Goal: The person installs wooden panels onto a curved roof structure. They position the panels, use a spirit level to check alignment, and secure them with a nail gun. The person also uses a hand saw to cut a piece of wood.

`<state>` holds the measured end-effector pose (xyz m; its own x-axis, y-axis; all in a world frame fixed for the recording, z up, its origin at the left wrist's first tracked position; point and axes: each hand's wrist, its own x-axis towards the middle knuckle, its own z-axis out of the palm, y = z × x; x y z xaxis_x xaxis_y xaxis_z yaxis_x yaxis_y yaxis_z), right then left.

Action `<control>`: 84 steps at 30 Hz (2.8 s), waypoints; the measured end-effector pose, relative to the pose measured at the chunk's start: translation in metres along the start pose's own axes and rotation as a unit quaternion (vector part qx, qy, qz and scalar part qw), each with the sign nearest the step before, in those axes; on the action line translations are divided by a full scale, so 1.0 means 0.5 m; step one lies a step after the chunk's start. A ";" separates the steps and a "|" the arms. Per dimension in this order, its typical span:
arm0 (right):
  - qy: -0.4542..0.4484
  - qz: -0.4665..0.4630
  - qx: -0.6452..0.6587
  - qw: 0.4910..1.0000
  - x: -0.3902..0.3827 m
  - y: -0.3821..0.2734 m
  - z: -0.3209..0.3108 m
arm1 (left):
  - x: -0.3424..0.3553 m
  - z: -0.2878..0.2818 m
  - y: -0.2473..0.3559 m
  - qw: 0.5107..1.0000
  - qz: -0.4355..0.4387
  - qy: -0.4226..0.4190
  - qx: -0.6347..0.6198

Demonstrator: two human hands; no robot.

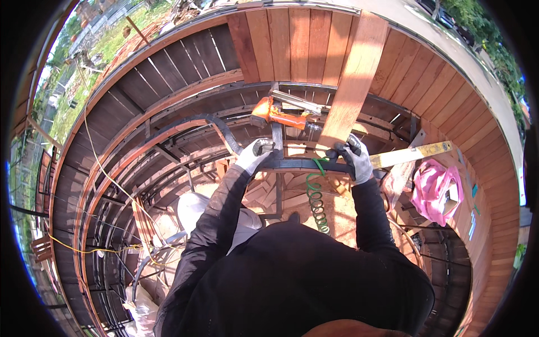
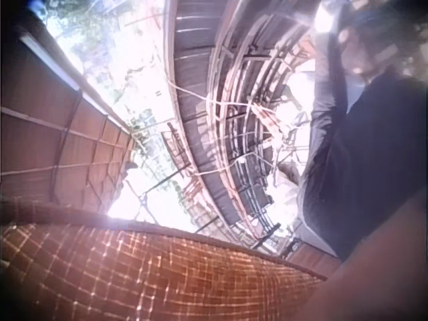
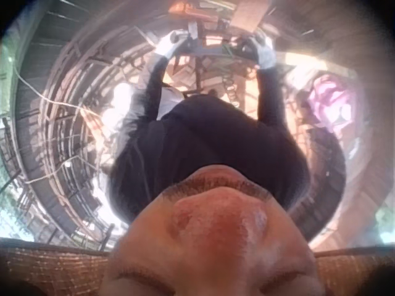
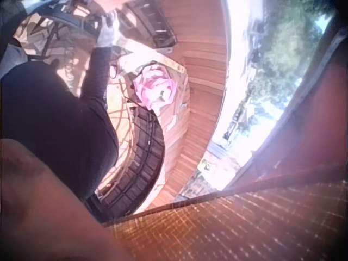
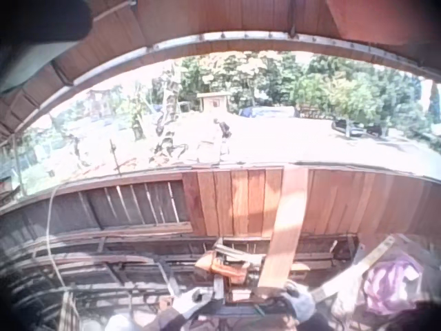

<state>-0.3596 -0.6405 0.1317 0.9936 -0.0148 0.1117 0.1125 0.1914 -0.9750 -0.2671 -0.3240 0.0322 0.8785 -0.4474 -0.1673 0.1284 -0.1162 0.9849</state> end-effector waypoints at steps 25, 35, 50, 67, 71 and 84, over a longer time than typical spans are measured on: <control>0.021 -0.037 -0.519 0.854 0.040 0.286 0.239 | 0.011 -0.375 0.246 0.950 0.134 0.255 -0.121; 0.161 0.131 -0.633 0.746 0.099 0.293 0.302 | 0.398 -0.486 0.180 0.966 0.203 0.154 -0.042; 0.258 0.067 -0.615 0.742 0.102 0.288 0.340 | 0.582 -0.477 0.138 0.986 0.146 0.044 -0.069; 0.222 0.141 -0.608 0.749 0.111 0.281 0.331 | 0.599 -0.584 0.102 0.964 0.248 0.093 0.026; 0.228 0.155 -0.625 0.730 0.083 0.295 0.308 | 0.449 -0.487 0.147 0.956 0.277 0.081 -0.048; 0.248 -0.026 -0.525 0.814 0.045 0.294 0.280 | 0.019 -0.150 0.159 0.983 0.161 -0.082 -0.031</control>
<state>-0.3216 -0.4751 0.0178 0.8382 -0.4410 0.3208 -0.1607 -0.7618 -0.6275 -0.2140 -0.2709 0.1124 0.7929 -0.5897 0.1534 -0.1120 0.1065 0.9880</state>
